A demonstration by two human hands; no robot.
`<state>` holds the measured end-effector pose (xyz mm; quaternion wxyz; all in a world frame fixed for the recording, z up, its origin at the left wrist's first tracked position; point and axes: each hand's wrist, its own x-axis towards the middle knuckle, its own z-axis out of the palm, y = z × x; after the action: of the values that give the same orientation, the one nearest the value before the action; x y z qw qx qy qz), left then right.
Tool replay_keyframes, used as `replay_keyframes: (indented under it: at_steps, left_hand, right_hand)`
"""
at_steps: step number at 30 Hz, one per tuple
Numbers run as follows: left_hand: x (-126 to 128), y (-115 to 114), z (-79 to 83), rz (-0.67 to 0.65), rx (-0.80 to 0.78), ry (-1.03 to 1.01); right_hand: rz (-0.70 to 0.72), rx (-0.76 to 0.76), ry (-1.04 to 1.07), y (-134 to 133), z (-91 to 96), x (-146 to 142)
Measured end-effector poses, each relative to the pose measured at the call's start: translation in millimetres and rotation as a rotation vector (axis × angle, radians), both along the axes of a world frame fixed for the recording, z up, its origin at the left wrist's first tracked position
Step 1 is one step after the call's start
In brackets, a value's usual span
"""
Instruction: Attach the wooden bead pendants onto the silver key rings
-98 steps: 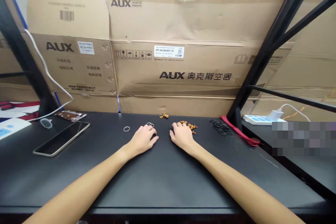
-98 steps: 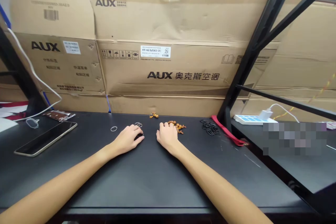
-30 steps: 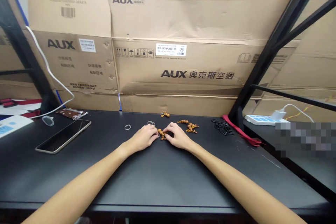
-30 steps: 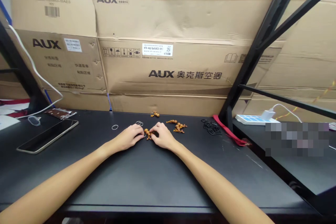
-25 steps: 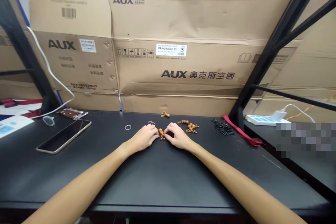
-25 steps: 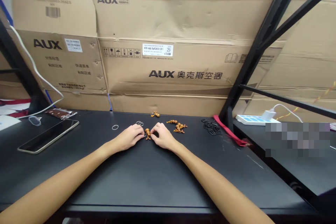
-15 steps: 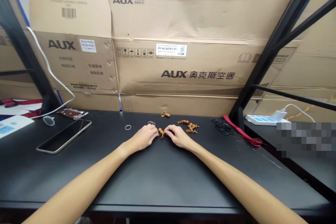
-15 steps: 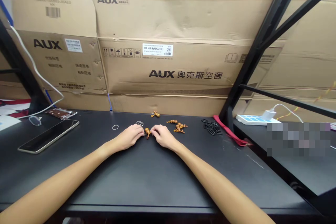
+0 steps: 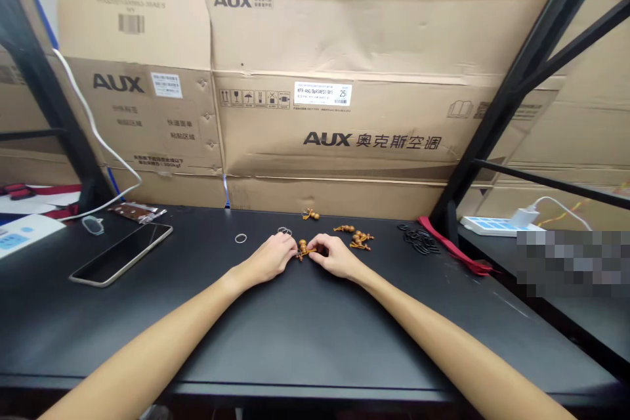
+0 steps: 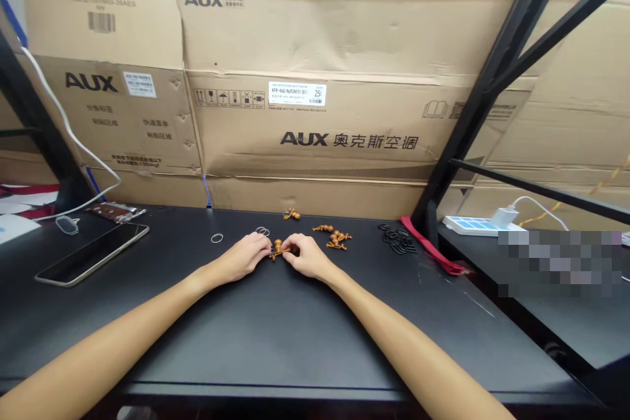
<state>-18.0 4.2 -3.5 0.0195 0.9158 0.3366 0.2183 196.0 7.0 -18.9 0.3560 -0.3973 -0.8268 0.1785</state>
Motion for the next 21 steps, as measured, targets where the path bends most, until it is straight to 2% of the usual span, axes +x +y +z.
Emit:
replay_keyframes:
  at_steps: [10, 17, 21]
  left_hand:
    - [1.6, 1.1, -2.9, 0.022, -0.016, -0.07]
    - [0.9, 0.5, -1.7, -0.005, 0.014, -0.024]
    - [0.2, -0.5, 1.4, -0.012, -0.052, -0.042]
  right_hand:
    - [0.072, 0.157, -0.097, -5.6, 3.4, -2.6]
    - [0.079, 0.185, -0.141, -6.2, 4.7, -2.9]
    - [0.084, 0.178, -0.144, -7.5, 7.2, -3.2]
